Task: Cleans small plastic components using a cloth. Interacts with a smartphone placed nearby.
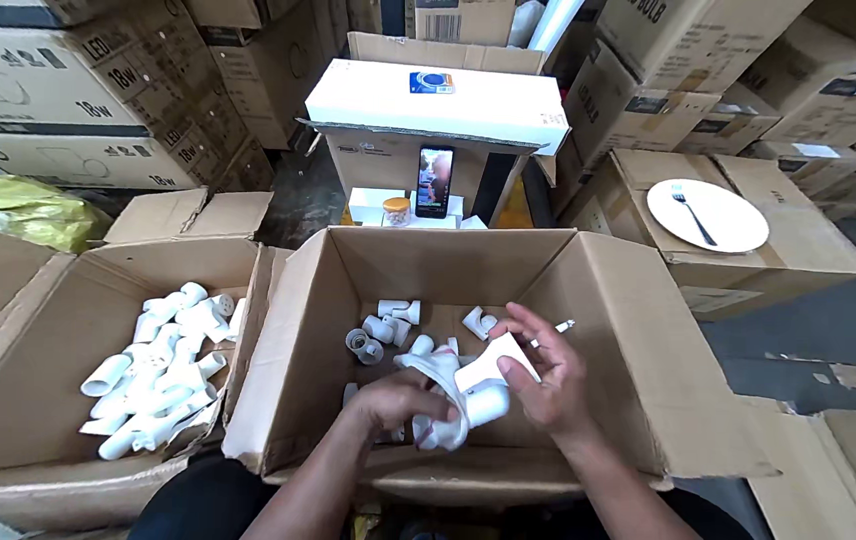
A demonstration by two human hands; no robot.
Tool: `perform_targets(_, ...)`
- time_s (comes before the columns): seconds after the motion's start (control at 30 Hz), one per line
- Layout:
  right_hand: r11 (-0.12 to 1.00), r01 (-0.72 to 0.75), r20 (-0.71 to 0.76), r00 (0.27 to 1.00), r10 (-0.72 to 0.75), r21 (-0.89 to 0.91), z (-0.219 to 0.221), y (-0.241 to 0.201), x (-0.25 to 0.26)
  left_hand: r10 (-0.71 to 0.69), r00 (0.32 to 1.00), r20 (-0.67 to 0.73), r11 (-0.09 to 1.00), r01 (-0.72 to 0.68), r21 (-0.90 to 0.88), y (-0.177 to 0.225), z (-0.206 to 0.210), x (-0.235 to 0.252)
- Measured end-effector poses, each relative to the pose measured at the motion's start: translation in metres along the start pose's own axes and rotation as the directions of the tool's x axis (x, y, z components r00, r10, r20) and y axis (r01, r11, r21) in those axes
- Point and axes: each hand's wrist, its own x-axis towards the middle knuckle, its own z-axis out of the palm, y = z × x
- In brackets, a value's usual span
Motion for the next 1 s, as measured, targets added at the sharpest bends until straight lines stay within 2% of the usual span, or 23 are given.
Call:
perform_targets(0.03, 1.0, 0.006, 0.002, 1.0, -0.006, 0.0, 0.0, -0.001, -0.002, 0.005, 0.997, 0.078, 1.0, -0.005, 0.002, 0.0, 0.002, 0.001)
perform_targets(0.1, 0.997, 0.039, 0.001, 0.999, -0.039, -0.062, 0.0, 0.0, -0.004, 0.037, 0.995, 0.096, 0.998, -0.042, 0.049, 0.003, 0.008, 0.004)
perform_targets(0.13, 0.995, 0.046, -0.012, 0.999, -0.048, -0.09, -0.001, 0.001, -0.004, 0.075, 0.996, 0.053, 0.992, -0.08, 0.102, 0.004, 0.012, 0.006)
perform_targets(0.2, 0.991, 0.025, -0.054, 0.998, -0.032, -0.134, -0.001, 0.003, -0.002, 0.218, 0.969, -0.12, 0.945, -0.179, 0.272, 0.0, 0.022, 0.011)
perform_targets(0.27, 0.986, -0.044, -0.12, 0.993, 0.025, -0.164, 0.001, 0.005, 0.001, 0.381, 0.869, -0.316, 0.832, -0.174, 0.527, -0.009, 0.029, 0.016)
perform_targets(0.33, 0.979, -0.162, -0.183, 0.973, 0.139, -0.122, 0.004, 0.006, 0.004, 0.48, 0.789, -0.383, 0.717, -0.102, 0.689, -0.019, 0.03, 0.018)
perform_targets(0.37, 0.976, -0.213, -0.19, 0.961, 0.199, -0.053, 0.004, 0.005, 0.007, 0.497, 0.79, -0.359, 0.702, -0.123, 0.701, -0.02, 0.029, 0.018)
perform_targets(0.43, 0.961, -0.262, -0.13, 0.953, 0.272, 0.091, 0.002, 0.002, 0.009, 0.411, 0.873, -0.263, 0.819, -0.227, 0.528, -0.014, 0.03, 0.012)
perform_targets(0.5, 0.946, -0.254, 0.0, 0.966, 0.259, 0.202, 0.003, -0.003, 0.006, 0.224, 0.963, -0.146, 0.963, -0.196, 0.186, -0.009, 0.031, 0.001)
perform_targets(0.57, 0.931, -0.228, 0.076, 0.974, 0.215, 0.286, 0.004, -0.008, 0.003, 0.13, 0.991, -0.026, 0.988, -0.132, -0.077, -0.011, 0.031, -0.004)
perform_targets(0.67, 0.937, -0.155, 0.096, 0.987, 0.131, 0.312, 0.004, -0.013, 0.002, 0.147, 0.983, 0.11, 0.945, -0.107, -0.309, -0.017, 0.027, -0.006)
perform_targets(0.73, 0.974, -0.081, 0.089, 0.994, 0.063, 0.21, 0.005, -0.011, 0.001, 0.103, 0.988, 0.114, 0.958, -0.067, -0.277, -0.014, 0.025, -0.005)
perform_targets(0.83, 0.999, 0.009, 0.13, 0.991, -0.014, 0.038, 0.001, -0.005, -0.003, -0.062, 0.993, 0.1, 0.998, 0.063, -0.006, 0.002, 0.025, -0.002)
perform_targets(0.9, 0.996, 0.079, 0.179, 0.982, -0.068, -0.052, -0.002, -0.004, -0.006, -0.19, 0.977, 0.092, 0.969, 0.172, 0.177, 0.008, 0.026, 0.0)
perform_targets(1.0, 0.972, 0.165, 0.226, 0.966, -0.125, -0.168, -0.005, -0.005, -0.014, -0.33, 0.943, 0.047, 0.887, 0.293, 0.358, 0.005, 0.026, 0.003)
